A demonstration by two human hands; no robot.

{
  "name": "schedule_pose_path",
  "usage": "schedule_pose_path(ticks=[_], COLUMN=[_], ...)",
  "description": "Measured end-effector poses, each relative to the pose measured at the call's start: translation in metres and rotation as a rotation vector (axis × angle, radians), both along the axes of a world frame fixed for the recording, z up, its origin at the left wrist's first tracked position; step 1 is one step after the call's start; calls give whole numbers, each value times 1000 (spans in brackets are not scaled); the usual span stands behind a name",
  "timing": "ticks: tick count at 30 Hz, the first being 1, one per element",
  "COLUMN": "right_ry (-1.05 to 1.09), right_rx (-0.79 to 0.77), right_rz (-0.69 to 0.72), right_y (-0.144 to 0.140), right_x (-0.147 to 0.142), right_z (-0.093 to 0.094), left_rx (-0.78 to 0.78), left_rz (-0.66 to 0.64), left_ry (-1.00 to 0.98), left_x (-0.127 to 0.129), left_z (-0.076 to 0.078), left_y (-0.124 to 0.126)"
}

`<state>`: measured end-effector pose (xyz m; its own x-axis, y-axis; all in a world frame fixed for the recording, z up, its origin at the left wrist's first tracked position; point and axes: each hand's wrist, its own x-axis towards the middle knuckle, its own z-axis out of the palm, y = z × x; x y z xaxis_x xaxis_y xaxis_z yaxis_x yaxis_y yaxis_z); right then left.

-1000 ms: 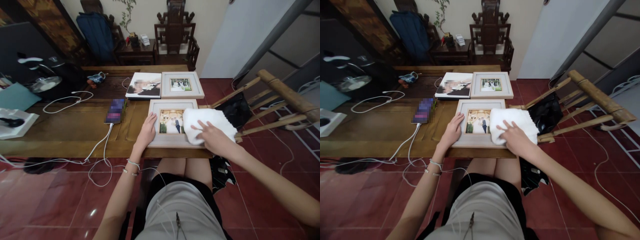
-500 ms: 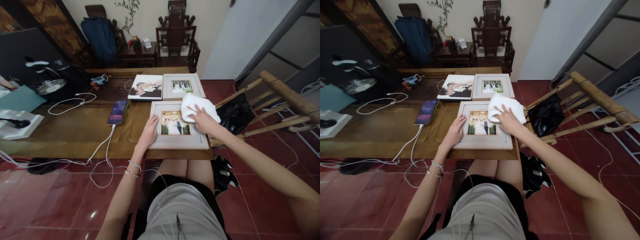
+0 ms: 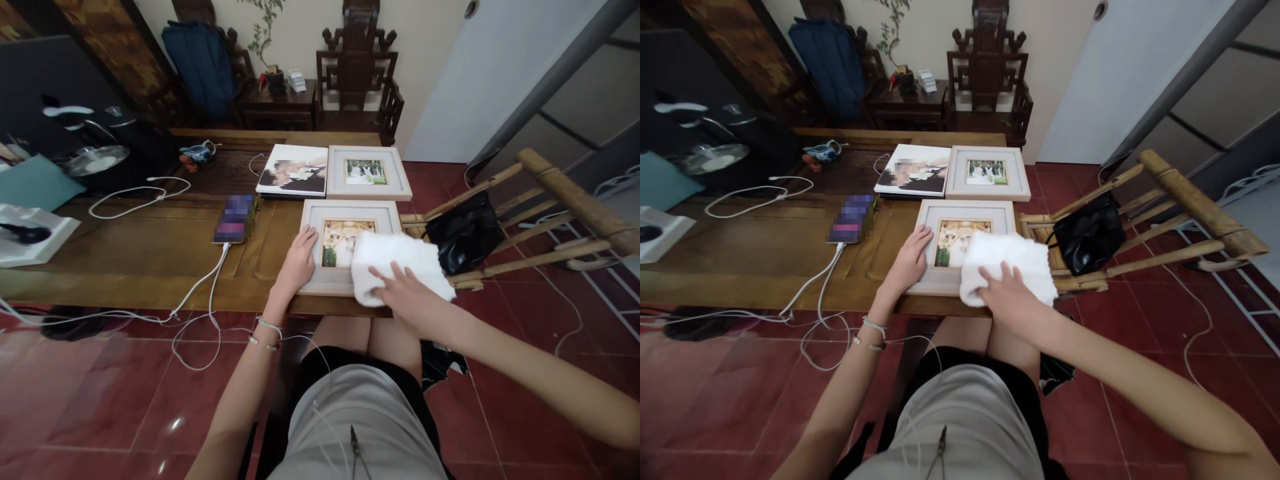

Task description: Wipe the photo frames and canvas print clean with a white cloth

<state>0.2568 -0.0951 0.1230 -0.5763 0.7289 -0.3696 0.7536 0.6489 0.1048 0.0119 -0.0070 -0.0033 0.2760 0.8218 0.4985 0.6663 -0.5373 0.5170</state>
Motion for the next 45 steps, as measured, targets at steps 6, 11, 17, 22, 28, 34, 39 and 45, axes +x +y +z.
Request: schedule_pose_path(ticks=[6,11,17,22,28,34,39,45], right_ry=[195,306,346,274,243,290,335,336], right_rx=[-82,59,353,356,132,-110,-15,253], right_rz=[112,9,-50,-20,66,161,129,-20], right_y=[-21,44,139,152,70,-11,6,101], right_x=[-8,-12,-3,-3,-4,-8,-16,-8], right_z=[-2,-41,-54,-55,-36,-1,-25,-53], left_rx=[0,-10,-32,-31,-9,-32,-17,-14], left_rz=[0,-18,-32,-38,-18,2,-9,-27], left_ry=[17,33,51,44,4,10,26,38], left_x=[0,-2,-5,-5,-2,-1,-2,-4], left_z=[2,1,3,4,1,4,2,0], left_y=[-2,0,-1,-1,0,-3,-1,0])
